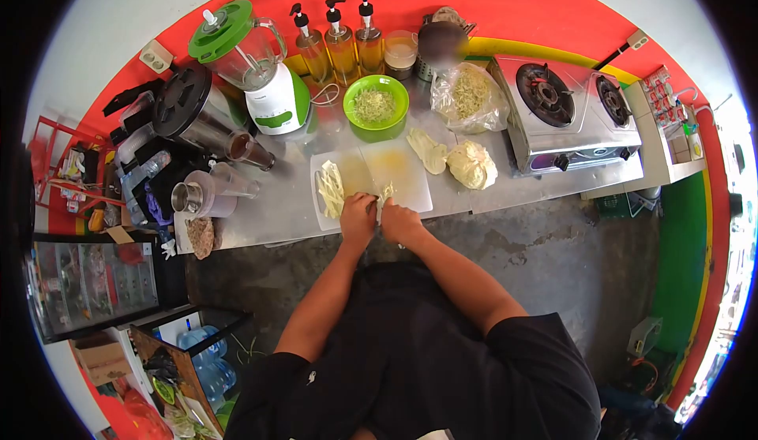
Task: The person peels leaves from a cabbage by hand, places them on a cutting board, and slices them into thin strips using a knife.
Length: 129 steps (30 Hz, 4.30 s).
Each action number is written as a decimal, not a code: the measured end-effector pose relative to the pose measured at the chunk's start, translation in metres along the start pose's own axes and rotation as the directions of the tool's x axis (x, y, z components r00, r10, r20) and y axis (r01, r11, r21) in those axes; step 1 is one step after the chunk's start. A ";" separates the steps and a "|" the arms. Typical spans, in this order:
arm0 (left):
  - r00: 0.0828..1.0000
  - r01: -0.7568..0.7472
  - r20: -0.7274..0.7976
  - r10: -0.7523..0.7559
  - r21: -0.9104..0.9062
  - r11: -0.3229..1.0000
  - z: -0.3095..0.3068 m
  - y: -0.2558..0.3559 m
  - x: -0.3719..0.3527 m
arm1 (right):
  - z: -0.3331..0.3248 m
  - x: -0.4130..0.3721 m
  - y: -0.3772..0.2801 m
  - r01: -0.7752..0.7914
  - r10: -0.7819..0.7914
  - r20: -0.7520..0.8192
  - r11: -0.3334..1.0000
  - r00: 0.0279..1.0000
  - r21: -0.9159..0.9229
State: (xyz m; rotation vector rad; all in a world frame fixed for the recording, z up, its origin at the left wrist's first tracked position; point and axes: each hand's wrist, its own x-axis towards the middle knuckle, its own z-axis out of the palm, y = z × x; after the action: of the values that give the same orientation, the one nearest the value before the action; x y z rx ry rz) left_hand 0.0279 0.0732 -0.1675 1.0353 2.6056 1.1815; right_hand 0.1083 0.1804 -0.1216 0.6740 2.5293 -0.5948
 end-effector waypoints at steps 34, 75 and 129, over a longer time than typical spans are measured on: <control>0.996 0.057 -0.060 -0.061 -0.065 0.996 0.003 -0.002 0.000 | -0.011 0.002 -0.003 -0.006 0.007 0.105 1.000 0.994 -0.007; 0.974 0.091 -0.207 -0.097 -0.037 0.995 0.016 0.021 -0.008 | -0.002 -0.019 0.077 0.248 -0.206 -0.229 0.953 0.951 0.172; 0.920 -0.374 -0.074 0.386 0.141 0.917 -0.007 -0.022 -0.003 | 0.027 -0.032 -0.010 -0.064 0.068 -0.065 0.996 0.996 0.060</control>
State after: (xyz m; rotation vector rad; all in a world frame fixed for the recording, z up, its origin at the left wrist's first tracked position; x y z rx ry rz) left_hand 0.0160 0.0562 -0.1788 1.6090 2.6599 1.1765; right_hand 0.1363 0.1480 -0.1239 0.8071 2.5486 -0.6340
